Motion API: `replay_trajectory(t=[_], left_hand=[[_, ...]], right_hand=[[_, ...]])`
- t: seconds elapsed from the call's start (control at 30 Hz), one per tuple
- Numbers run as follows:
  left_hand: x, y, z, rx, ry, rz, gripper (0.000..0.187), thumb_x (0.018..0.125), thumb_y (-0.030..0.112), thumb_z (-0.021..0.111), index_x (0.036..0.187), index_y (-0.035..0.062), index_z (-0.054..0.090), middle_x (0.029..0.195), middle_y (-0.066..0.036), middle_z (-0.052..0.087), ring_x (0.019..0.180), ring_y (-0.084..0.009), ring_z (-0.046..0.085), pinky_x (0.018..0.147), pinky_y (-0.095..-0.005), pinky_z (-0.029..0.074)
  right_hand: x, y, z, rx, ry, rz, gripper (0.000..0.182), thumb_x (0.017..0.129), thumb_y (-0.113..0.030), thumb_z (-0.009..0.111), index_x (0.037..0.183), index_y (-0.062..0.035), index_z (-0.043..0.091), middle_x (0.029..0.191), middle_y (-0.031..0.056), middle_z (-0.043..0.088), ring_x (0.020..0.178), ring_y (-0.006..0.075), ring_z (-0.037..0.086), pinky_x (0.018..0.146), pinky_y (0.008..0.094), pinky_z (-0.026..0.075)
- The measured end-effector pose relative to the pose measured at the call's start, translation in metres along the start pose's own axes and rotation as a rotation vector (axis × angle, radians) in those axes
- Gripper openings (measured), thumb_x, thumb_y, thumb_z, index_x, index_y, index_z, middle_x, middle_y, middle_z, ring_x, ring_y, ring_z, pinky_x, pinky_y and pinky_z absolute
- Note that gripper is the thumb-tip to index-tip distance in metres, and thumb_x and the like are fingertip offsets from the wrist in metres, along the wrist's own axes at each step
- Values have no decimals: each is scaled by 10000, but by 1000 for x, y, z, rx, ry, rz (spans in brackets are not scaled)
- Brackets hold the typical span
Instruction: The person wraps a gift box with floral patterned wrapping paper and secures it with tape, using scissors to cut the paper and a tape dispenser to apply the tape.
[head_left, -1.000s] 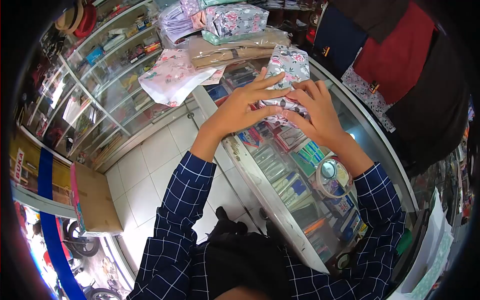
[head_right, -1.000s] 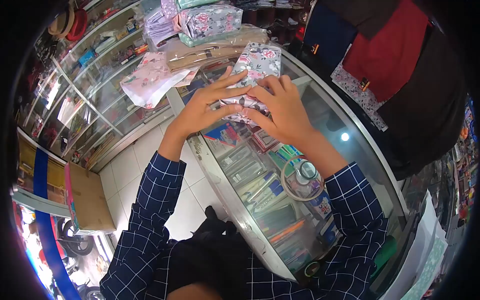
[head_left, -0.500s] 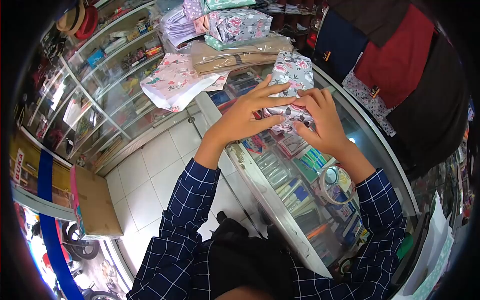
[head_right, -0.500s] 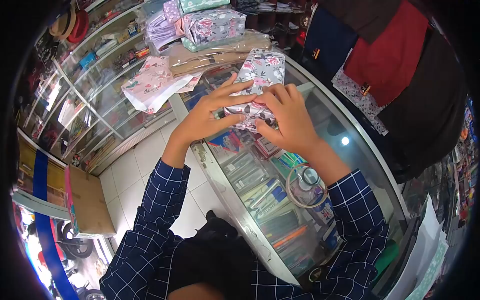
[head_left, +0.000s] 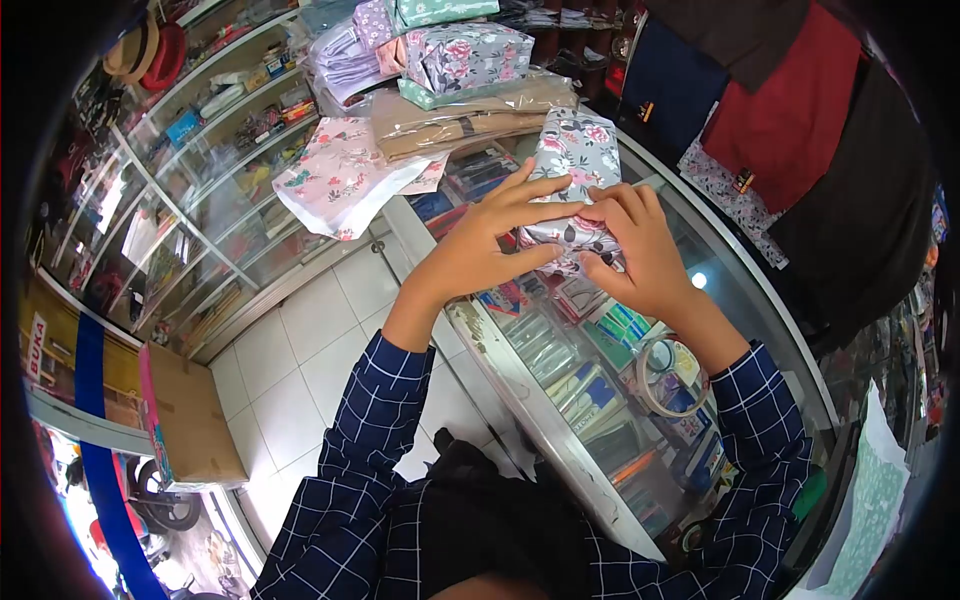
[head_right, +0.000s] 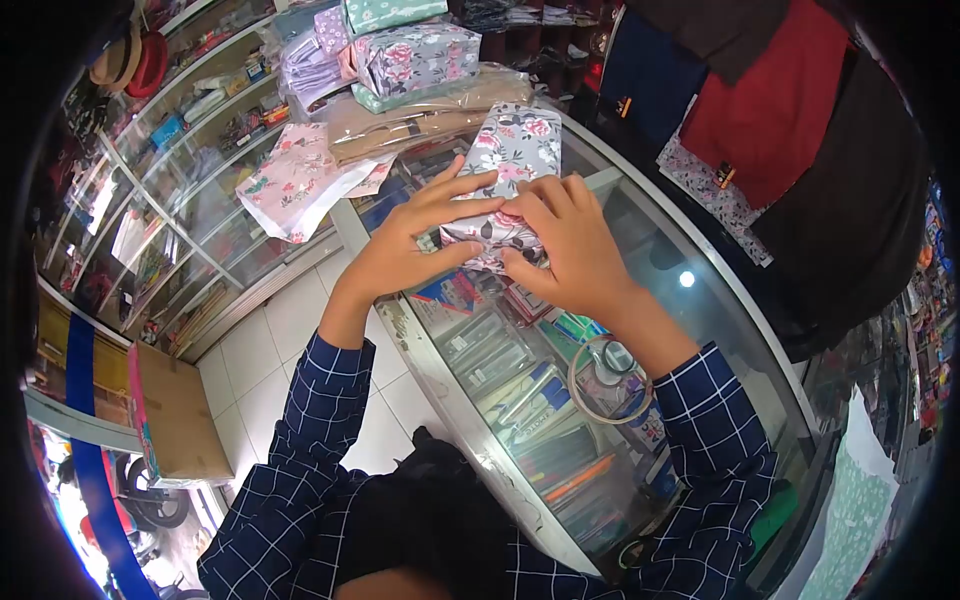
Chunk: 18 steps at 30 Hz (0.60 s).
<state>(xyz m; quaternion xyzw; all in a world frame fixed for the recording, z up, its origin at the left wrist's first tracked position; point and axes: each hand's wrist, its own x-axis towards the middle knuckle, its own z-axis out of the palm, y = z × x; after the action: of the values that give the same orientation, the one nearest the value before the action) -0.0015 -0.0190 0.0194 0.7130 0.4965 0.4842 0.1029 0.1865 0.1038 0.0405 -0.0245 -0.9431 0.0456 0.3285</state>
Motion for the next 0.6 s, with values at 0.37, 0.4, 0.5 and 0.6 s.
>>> replay_trajectory(t=[0.37,0.4,0.5,0.6], left_hand=[[-2,-4,0,-9,-20,-4,462,788,121,705,1241,162,624,1426,-68,471,1433,-356,190,1142,-495,177],[-2,-4,0,-12,-20,-8,461,788,122,705,1240,162,625,1425,-68,473,1434,-355,187,1143,-495,175],[-3,-3,-1,1,-38,-14,467,788,122,705,1245,166,622,1452,-77,436,1428,-357,207,1137,-489,198],[-5,1,1,-51,-21,-58,474,787,127,707,1250,165,619,1483,-93,388,1415,-347,252,1128,-465,238]], right_hand=[[1,5,-12,19,-122,-18,418,776,-299,675,1131,-89,608,1036,88,530,912,275,442,823,379,398],[0,5,-12,13,-122,-21,415,780,-303,675,1128,-87,608,1039,88,530,913,275,441,823,379,399],[1,5,-12,2,-126,-34,406,790,-311,673,1119,-82,606,1052,89,529,920,276,440,824,383,401],[1,6,-13,-9,-135,-43,395,798,-313,667,1109,-79,604,1068,96,530,934,281,443,829,391,405]])
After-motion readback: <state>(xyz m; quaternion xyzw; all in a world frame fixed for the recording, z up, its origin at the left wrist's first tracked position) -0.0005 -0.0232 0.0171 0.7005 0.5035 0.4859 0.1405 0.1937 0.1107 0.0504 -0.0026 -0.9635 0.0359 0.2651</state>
